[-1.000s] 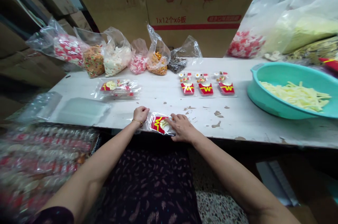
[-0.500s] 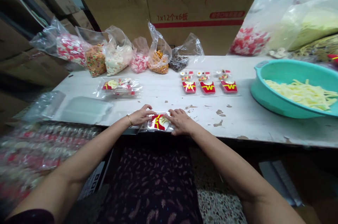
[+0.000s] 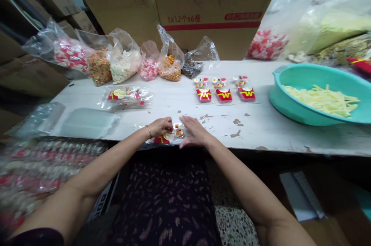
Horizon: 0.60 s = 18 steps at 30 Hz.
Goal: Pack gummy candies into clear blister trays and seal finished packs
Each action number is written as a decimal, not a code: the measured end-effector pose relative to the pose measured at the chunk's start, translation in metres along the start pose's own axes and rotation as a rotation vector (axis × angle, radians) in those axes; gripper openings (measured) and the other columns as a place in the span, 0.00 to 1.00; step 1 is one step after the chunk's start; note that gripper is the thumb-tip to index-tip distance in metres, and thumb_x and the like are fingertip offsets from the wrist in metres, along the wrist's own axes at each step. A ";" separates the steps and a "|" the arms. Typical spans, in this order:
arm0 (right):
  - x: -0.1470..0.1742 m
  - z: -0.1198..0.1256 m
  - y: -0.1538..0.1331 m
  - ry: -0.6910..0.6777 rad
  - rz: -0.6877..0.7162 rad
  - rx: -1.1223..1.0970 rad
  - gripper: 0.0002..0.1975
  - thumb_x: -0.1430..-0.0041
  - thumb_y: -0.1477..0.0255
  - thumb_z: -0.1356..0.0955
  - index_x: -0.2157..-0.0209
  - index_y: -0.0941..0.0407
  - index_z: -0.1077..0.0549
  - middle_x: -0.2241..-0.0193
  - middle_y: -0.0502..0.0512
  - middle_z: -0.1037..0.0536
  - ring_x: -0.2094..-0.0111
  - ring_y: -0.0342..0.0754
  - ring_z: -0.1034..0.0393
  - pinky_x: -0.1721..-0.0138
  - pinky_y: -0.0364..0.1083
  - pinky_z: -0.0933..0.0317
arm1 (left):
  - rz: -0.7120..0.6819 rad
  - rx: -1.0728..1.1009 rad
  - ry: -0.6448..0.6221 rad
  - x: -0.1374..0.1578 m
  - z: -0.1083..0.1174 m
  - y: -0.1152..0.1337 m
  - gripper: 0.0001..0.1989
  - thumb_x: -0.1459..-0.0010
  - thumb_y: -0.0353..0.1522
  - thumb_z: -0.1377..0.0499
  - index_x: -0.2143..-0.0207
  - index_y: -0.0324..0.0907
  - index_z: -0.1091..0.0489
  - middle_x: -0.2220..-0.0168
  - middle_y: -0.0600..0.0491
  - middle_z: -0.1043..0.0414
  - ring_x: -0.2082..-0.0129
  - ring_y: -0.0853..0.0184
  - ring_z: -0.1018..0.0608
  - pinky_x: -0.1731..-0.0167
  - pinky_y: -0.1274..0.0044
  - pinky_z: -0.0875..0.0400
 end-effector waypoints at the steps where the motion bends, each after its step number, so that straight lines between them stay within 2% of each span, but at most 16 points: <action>1: 0.005 0.003 0.008 0.082 -0.123 -0.066 0.34 0.58 0.55 0.32 0.50 0.59 0.35 0.51 0.64 0.33 0.50 0.56 0.40 0.53 0.53 0.45 | 0.003 0.015 0.013 0.001 0.001 -0.003 0.04 0.55 0.26 0.43 0.79 0.41 0.29 0.74 0.56 0.39 0.75 0.75 0.33 0.73 0.83 0.37; 3: 0.015 0.006 0.022 0.159 -0.389 -0.221 0.20 0.51 0.57 0.37 0.65 0.58 0.26 0.68 0.58 0.24 0.65 0.51 0.31 0.65 0.48 0.38 | -0.009 0.036 0.027 0.001 0.003 -0.007 0.05 0.56 0.25 0.42 0.80 0.41 0.30 0.75 0.57 0.40 0.76 0.75 0.34 0.73 0.83 0.38; 5: 0.019 0.000 0.025 0.147 -0.574 -0.410 0.17 0.51 0.60 0.38 0.79 0.57 0.27 0.84 0.51 0.29 0.81 0.45 0.35 0.77 0.44 0.41 | -0.033 0.058 0.036 -0.004 0.002 -0.004 0.05 0.56 0.24 0.42 0.81 0.41 0.30 0.76 0.58 0.40 0.76 0.75 0.34 0.74 0.83 0.38; 6: 0.019 -0.006 0.021 0.138 -0.617 -0.516 0.15 0.52 0.61 0.36 0.82 0.57 0.29 0.88 0.49 0.32 0.85 0.42 0.39 0.81 0.42 0.44 | -0.048 0.072 0.040 -0.008 -0.001 0.000 0.05 0.56 0.24 0.42 0.80 0.41 0.30 0.76 0.58 0.41 0.76 0.76 0.34 0.74 0.83 0.38; 10: 0.006 -0.037 -0.006 0.243 -0.665 -0.901 0.10 0.60 0.66 0.33 0.86 0.57 0.34 0.92 0.46 0.36 0.88 0.40 0.44 0.86 0.41 0.49 | -0.141 0.135 0.081 -0.034 -0.018 0.027 0.04 0.56 0.23 0.42 0.79 0.40 0.31 0.75 0.57 0.39 0.74 0.75 0.33 0.72 0.83 0.38; 13: 0.003 -0.049 -0.016 0.387 -0.696 -1.052 0.08 0.61 0.69 0.34 0.86 0.56 0.36 0.91 0.45 0.37 0.88 0.39 0.45 0.85 0.40 0.49 | -0.174 0.146 0.148 -0.054 -0.026 0.043 0.05 0.55 0.23 0.44 0.80 0.39 0.31 0.75 0.56 0.38 0.74 0.74 0.33 0.72 0.82 0.38; 16: 0.008 -0.040 -0.006 0.429 -0.672 -0.980 0.08 0.59 0.67 0.36 0.84 0.56 0.35 0.90 0.46 0.36 0.87 0.40 0.44 0.84 0.41 0.48 | -0.185 0.117 0.203 -0.063 -0.022 0.049 0.07 0.52 0.24 0.46 0.77 0.40 0.30 0.72 0.55 0.36 0.73 0.74 0.32 0.72 0.82 0.37; 18: 0.012 -0.021 0.011 0.398 -0.637 -0.779 0.11 0.55 0.64 0.37 0.82 0.56 0.33 0.88 0.48 0.34 0.84 0.42 0.40 0.81 0.42 0.44 | -0.169 0.082 0.249 -0.060 -0.015 0.050 0.07 0.50 0.28 0.45 0.69 0.41 0.29 0.65 0.52 0.35 0.69 0.72 0.30 0.67 0.80 0.35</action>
Point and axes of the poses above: each hand's wrist, its own x-axis away from the middle knuckle, its own z-axis out of the back of the hand, y = z × x, the point moved 1 cm from there along -x, towards the middle knuckle
